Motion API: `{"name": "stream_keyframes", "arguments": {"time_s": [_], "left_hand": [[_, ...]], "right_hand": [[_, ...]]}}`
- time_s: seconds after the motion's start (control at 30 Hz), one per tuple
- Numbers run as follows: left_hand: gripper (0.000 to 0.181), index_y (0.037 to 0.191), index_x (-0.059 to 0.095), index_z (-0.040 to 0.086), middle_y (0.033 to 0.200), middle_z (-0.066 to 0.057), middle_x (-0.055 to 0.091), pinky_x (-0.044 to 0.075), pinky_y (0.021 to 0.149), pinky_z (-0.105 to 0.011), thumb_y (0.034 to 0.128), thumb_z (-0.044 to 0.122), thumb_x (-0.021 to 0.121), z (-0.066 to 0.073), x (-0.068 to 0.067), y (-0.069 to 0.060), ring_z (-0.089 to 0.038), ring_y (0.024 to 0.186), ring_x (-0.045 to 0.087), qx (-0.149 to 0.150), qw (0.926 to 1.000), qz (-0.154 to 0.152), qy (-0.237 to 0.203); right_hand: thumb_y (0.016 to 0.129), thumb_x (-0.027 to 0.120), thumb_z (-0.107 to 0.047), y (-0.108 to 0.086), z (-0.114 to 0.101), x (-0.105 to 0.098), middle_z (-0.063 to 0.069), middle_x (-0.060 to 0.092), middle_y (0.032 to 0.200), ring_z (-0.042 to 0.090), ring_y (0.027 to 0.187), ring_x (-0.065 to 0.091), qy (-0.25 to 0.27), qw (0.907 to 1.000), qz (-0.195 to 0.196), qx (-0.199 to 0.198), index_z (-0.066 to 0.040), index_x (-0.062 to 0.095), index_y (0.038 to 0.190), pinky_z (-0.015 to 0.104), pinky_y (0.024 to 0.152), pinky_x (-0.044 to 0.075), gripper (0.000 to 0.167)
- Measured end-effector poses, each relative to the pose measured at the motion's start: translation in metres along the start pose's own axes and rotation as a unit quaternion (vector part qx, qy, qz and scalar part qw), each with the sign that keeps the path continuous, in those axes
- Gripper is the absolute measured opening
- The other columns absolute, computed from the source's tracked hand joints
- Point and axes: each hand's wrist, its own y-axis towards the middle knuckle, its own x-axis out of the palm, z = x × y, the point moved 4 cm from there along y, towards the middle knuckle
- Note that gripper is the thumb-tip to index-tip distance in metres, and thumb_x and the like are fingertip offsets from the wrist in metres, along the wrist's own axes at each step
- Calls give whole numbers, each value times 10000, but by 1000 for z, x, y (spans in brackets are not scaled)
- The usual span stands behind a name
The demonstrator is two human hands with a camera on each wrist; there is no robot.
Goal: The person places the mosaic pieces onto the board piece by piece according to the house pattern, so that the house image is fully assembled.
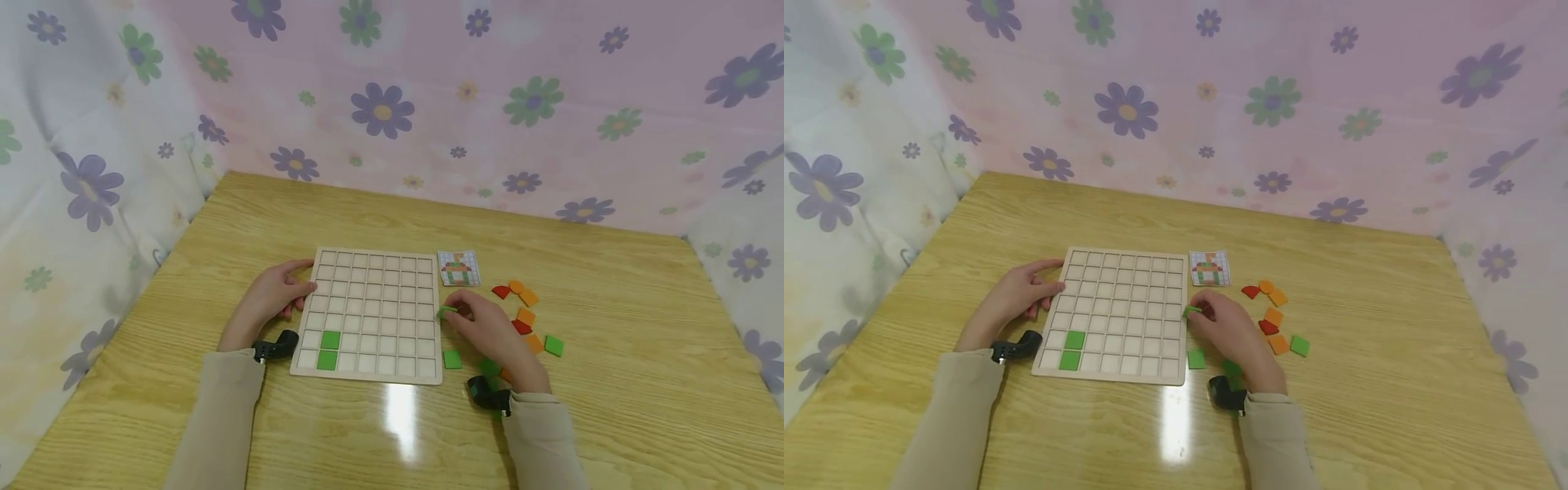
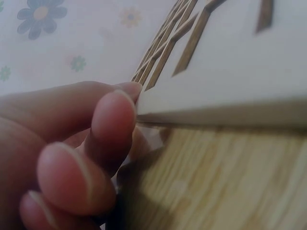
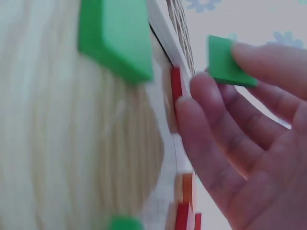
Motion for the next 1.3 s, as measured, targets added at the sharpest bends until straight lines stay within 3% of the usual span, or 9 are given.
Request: {"name": "stream_keyframes", "arguments": {"time_s": [0.1,0.3,0.53,0.87,1.1,1.3], "left_hand": [[543,1327,408,292,641,-121,576,436,412,-320,832,369,618,0,0,-1,-174,415,451,-16,10000,-17,-34],[536,1329,409,290,656,-124,578,437,411,-317,838,358,614,-1,0,-2,-165,415,447,-8,10000,-18,-54],[533,1324,416,281,640,-111,581,425,404,-310,836,352,618,-1,0,-2,-168,410,438,-21,10000,-32,6],[550,1334,404,277,644,-103,590,410,386,-306,834,362,618,-1,0,0,-166,396,434,14,10000,-9,63],[542,1333,407,285,636,-103,587,402,382,-296,838,363,612,0,1,1,-154,387,413,-3,10000,3,63],[548,1333,407,294,640,-105,587,402,383,-299,832,374,616,0,0,1,-153,384,409,-55,10000,-6,46]], "right_hand": [[896,533,-336,1,-7,3,-41,584,902,122,780,545,200,9997,133,74,-189,530,1012,303,694,453,188],[911,503,-341,4,-17,18,-42,624,808,112,686,580,781,9968,-81,164,-177,490,1053,301,670,465,218],[911,521,-253,6,-26,30,-70,595,772,121,663,528,364,9987,-336,132,-195,507,1099,282,606,446,197],[895,523,-195,17,-35,28,-51,565,700,117,620,515,-33,9977,-672,49,-199,561,1087,277,617,430,196],[902,500,-154,23,-33,23,-3,595,734,130,634,567,560,9931,-987,302,-154,560,1102,278,646,465,209],[908,481,-120,28,-34,21,55,608,759,179,629,586,1105,9840,-1289,547,-105,546,1118,289,582,498,221]]}}
